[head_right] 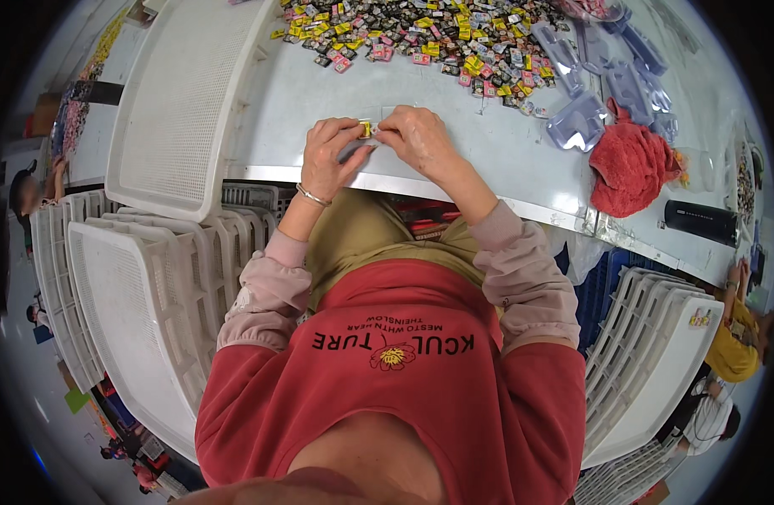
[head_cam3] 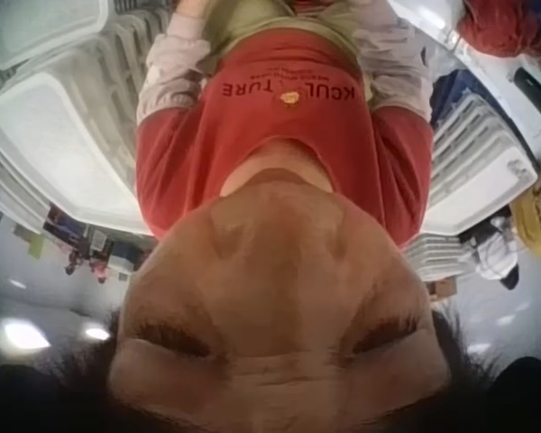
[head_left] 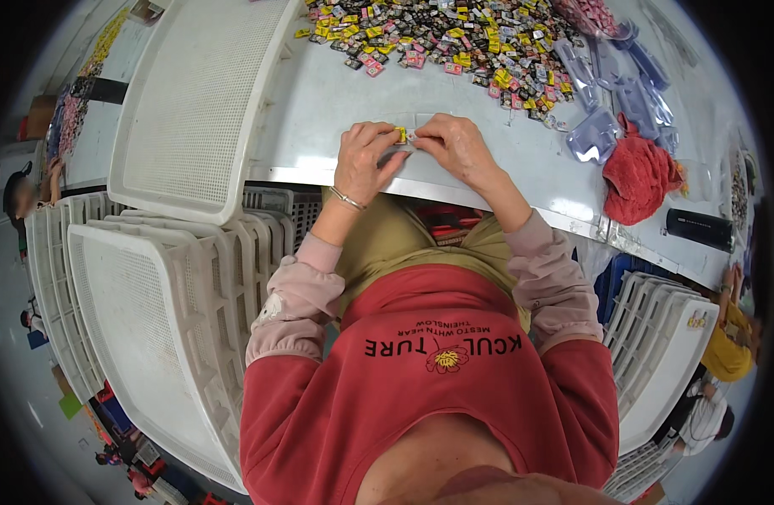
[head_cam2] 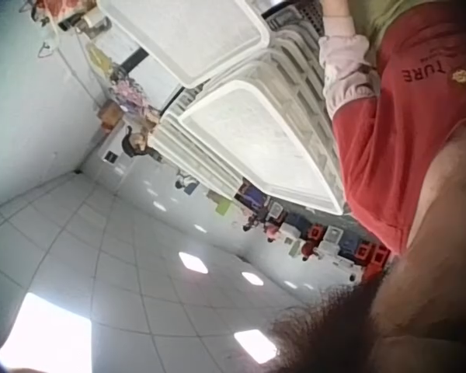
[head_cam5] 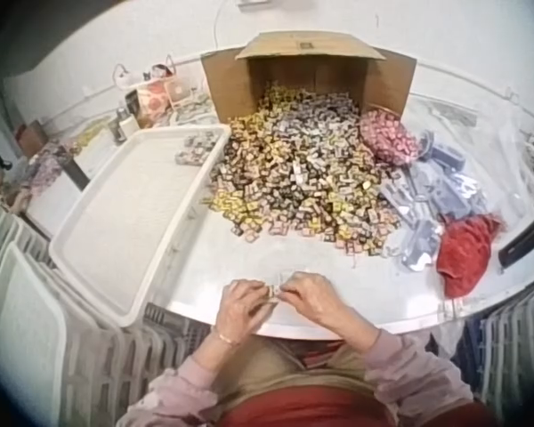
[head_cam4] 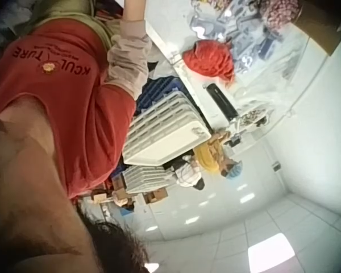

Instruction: Assembling small toy components at a workbench.

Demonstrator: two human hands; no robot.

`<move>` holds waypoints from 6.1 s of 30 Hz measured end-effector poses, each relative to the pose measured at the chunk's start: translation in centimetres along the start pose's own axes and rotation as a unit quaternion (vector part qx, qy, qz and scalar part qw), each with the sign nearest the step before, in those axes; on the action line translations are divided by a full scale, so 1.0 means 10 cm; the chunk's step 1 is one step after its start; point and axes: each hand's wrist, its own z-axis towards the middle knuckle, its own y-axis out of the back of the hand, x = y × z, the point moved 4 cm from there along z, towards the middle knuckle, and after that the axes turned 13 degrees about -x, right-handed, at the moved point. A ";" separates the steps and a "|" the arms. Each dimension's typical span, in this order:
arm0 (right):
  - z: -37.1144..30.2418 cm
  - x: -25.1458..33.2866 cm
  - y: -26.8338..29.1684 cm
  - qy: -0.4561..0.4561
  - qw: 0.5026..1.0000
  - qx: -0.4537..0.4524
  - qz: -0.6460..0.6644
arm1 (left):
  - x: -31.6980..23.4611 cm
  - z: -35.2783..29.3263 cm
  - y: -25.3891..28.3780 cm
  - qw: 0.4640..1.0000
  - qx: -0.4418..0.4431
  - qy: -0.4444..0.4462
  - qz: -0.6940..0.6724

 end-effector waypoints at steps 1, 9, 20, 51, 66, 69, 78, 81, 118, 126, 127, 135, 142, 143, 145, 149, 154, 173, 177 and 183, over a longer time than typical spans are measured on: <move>0.00 0.01 0.01 0.013 1.000 0.008 0.004 | 0.00 0.00 0.00 1.000 0.000 -0.001 0.001; -0.01 0.05 -0.07 0.002 0.999 -0.013 -0.038 | 0.02 -0.02 0.00 1.000 -0.007 0.002 -0.014; 0.11 -0.09 0.10 -0.035 0.996 0.025 0.077 | 0.05 -0.02 0.01 0.999 -0.007 0.016 -0.047; -0.05 -0.82 0.93 -0.346 0.860 -0.118 0.356 | 0.13 0.07 0.03 0.981 -0.044 0.148 -0.119; 0.11 -0.96 1.11 -0.071 0.979 -0.040 -0.185 | -0.03 0.02 -0.03 0.998 0.025 0.029 -0.041; 0.10 -1.02 1.06 -0.040 0.987 -0.001 -0.158 | -0.01 0.03 -0.02 0.999 0.022 0.020 -0.038; 0.07 -0.79 1.05 -0.121 0.971 -0.019 -0.205 | -0.01 0.02 -0.01 0.999 0.006 0.027 -0.041; 0.03 -0.84 1.07 -0.087 0.973 -0.066 -0.201 | -0.05 0.03 -0.01 0.999 0.001 0.030 -0.042; -0.01 -0.06 0.13 0.032 0.999 0.012 -0.003 | -0.13 0.02 0.02 0.997 0.027 -0.066 0.032; 0.00 -0.13 0.28 -0.015 0.998 -0.010 0.068 | -0.10 0.01 0.03 0.998 0.025 -0.050 0.018; -0.03 -0.19 0.40 -0.086 0.991 -0.039 0.098 | -0.10 0.02 0.04 0.999 0.011 -0.047 0.016; -0.42 -0.50 0.79 0.082 0.966 -0.140 -0.200 | -0.26 0.13 -0.03 0.989 0.083 -0.101 0.071; -0.16 -0.78 1.13 -0.062 0.967 -0.204 -0.137 | -0.19 0.06 -0.13 0.969 0.209 -0.107 0.076; -0.08 -0.82 1.14 -0.095 0.967 -0.215 -0.101 | -0.19 0.06 -0.13 0.970 0.206 -0.102 0.075; 0.08 -0.87 1.04 -0.065 0.972 -0.198 -0.104 | -0.19 0.05 -0.14 0.971 0.201 -0.107 0.072; 0.23 -0.79 0.76 0.022 0.969 -0.175 -0.175 | -0.15 -0.01 -0.13 0.973 0.185 -0.110 0.086; 0.35 -0.65 0.48 0.066 0.962 -0.130 -0.231 | -0.16 0.04 -0.04 0.991 0.114 -0.057 0.032; 0.24 -0.16 0.25 0.104 0.993 0.049 -0.013 | -0.08 0.04 -0.04 0.996 0.077 -0.025 0.047; 0.16 -0.12 0.20 0.099 0.992 0.082 -0.008 | -0.09 0.06 -0.08 0.991 0.106 -0.045 0.066; 0.14 -0.15 0.18 0.113 0.989 0.090 -0.020 | -0.08 0.06 -0.08 0.990 0.108 -0.054 0.067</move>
